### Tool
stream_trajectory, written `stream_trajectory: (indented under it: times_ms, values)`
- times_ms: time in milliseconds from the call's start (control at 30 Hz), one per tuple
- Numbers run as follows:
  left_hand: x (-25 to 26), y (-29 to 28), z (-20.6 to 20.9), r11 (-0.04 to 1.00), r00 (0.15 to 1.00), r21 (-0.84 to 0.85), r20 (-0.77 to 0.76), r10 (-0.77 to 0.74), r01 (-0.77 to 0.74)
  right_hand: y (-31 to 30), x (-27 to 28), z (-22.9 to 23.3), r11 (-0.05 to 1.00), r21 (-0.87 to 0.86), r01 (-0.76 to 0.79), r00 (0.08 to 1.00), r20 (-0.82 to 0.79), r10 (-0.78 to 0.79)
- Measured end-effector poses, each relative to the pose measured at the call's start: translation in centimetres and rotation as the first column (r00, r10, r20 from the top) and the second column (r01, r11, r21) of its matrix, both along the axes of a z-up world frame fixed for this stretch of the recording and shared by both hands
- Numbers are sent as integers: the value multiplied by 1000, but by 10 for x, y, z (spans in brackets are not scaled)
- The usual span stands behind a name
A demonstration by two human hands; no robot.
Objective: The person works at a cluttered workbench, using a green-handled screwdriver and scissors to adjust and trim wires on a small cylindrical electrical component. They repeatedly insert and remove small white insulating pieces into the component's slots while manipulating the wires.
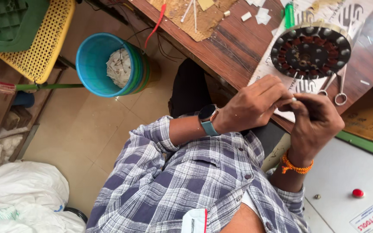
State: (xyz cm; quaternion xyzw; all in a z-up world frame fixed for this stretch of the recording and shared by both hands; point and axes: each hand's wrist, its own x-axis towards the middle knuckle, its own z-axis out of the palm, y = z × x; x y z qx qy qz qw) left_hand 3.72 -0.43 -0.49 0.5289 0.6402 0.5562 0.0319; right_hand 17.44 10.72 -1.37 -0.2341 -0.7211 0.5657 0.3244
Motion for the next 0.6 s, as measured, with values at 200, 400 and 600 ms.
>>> stream_trajectory:
  times_ms: [200,400,600]
  values:
    - [-1,-1,-2,999,995,-41,-95,-1,-3,-2,-6,-14,996,-73,-49,994,-101,42]
    - [3,6,5,966,635,127,733,-244,224,-2,-15,-26,859,-433,-271,870,-493,26]
    - [10,2,16,998,997,-65,77,16,-11,-1,5,-27,957,-238,-163,933,-353,71]
